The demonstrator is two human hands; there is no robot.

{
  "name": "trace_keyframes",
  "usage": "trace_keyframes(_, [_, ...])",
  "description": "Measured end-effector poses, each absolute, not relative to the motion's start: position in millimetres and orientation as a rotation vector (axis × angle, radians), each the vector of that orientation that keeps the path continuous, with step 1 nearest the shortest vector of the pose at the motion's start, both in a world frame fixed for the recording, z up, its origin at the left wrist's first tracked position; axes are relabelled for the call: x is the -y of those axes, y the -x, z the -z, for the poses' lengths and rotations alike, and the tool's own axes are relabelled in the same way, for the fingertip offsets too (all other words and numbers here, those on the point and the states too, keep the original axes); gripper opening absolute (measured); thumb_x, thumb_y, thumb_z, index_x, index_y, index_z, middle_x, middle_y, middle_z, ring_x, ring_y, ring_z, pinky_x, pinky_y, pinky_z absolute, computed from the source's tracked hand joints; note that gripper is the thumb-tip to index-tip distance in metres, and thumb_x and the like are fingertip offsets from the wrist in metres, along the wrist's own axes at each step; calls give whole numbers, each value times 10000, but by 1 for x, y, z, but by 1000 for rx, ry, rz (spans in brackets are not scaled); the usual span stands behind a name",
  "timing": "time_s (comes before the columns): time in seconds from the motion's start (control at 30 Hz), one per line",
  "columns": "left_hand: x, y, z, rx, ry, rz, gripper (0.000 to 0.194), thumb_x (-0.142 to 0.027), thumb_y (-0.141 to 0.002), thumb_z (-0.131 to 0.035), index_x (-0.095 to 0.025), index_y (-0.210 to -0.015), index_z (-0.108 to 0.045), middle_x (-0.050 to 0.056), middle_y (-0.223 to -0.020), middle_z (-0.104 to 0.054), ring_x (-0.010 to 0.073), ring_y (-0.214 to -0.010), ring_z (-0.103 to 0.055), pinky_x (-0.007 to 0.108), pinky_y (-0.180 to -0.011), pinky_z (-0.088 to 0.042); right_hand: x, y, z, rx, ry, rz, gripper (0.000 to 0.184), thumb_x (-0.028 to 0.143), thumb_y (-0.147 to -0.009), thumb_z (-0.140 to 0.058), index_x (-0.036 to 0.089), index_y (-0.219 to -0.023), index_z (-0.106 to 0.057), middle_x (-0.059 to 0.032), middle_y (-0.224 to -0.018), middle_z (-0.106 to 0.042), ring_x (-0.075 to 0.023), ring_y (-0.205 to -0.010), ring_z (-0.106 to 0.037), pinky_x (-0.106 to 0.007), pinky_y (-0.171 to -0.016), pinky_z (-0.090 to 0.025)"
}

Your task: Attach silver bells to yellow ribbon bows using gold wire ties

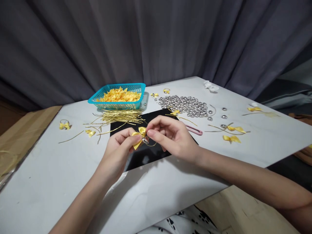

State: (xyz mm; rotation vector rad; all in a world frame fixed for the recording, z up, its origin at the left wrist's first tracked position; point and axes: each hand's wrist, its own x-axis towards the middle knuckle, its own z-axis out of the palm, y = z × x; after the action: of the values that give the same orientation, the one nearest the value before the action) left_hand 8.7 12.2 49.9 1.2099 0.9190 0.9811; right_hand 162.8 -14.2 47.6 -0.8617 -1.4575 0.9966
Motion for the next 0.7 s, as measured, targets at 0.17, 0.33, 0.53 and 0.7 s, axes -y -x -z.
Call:
trace_keyframes(0.17, [-12,-7,-48,-903,-1289,-863,241,-256,-688,-650,-174,-514,-505,-28,-531,-487,99,-541,-379,225,-508,-282,6,-171,-53,1479,940,-1316,241,351,-760,-666,125,-753,-583,54,-599,-511,-11,-376,-390,-139,-312,-323])
trace_keyframes(0.33, [-13,-8,-46,-910,-1318,-859,277,-261,-702,-646,-171,-496,-484,-47,-487,-428,89,-513,-338,220,-502,-267,-1,-179,-59,1557,966,-1442,250,347,-766,-669,125,-707,-571,86,-500,-442,-6,-341,-355,-127,-294,-282])
trace_keyframes(0.53, [-14,-11,-46,-895,-1246,-906,266,-239,-683,-643,-165,-493,-472,-49,-491,-419,79,-509,-330,203,-495,-278,-3,-184,-63,1627,947,-1422,262,360,-798,-635,129,-718,-541,99,-485,-413,-3,-330,-351,-125,-299,-272])
trace_keyframes(0.7, [-13,-12,-45,-869,-1179,-938,293,-248,-686,-639,-169,-486,-439,-51,-494,-388,77,-508,-325,187,-484,-293,-3,-183,-61,1657,911,-1407,261,365,-815,-615,140,-723,-518,94,-505,-428,-6,-345,-351,-136,-307,-266])
